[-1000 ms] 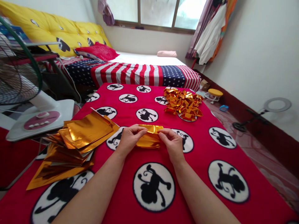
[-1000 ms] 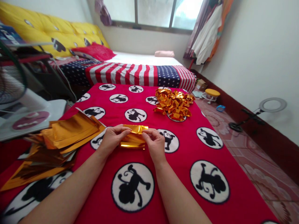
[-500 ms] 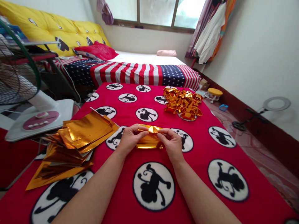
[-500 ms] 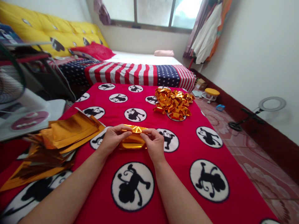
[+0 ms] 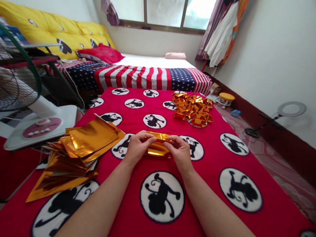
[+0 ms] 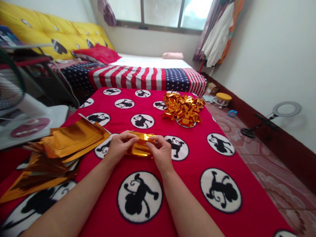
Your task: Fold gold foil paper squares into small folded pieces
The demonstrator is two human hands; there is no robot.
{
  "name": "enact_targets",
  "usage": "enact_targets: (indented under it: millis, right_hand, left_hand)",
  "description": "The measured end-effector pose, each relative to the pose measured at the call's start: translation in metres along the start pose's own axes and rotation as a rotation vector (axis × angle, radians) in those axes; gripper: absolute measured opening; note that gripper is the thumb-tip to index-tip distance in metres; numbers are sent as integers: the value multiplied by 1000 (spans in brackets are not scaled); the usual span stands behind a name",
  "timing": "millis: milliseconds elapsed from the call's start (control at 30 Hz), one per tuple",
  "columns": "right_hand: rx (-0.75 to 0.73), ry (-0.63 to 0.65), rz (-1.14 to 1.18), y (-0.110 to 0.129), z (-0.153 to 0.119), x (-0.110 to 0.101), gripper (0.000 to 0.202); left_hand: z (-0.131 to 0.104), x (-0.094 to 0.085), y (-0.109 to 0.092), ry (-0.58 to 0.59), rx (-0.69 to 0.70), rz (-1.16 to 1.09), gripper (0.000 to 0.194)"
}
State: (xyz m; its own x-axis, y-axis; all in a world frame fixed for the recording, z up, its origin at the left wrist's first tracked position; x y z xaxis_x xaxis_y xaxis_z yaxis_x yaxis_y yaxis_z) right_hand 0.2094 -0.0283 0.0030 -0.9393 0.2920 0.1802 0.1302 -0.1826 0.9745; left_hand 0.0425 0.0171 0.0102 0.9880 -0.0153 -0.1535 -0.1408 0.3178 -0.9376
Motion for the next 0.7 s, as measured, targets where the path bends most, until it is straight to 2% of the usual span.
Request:
enact_targets:
  millis: [100,233,367,533,700]
  right_hand:
    - [8,30,-56,0,-1,2,19]
    - [-43,-22,-188,-1,-1,-1,15]
    - [-11,-46,-121,-2,0,-2,16]
    - [51,-81,-3,-4,0,-3,18]
    - [-3,-112,-56,-4,3,-8,19]
  left_hand:
    - [-2,3,-4,30,9,-2,18]
    - [-3,4,-7,46,30,10,18]
    - [-2,2,-7,25,49,43,17]
    - [-1,-3,-3,0,-30,41,18]
    - [-1,-5,1,39,-82,-34,21]
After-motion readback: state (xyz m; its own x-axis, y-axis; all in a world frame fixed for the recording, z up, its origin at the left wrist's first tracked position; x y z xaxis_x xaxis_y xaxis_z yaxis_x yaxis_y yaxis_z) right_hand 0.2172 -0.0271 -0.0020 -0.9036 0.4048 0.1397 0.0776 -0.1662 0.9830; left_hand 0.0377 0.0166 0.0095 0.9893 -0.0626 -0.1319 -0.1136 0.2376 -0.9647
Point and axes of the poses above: each hand's wrist, its own z-axis towards the middle knuckle, its own x-axis out of the palm, y = z × x, the point moved 2 cm from there along z, towards the middle knuckle, and after that the axes turned 5 degrees about -y, right-handed, at the moved point
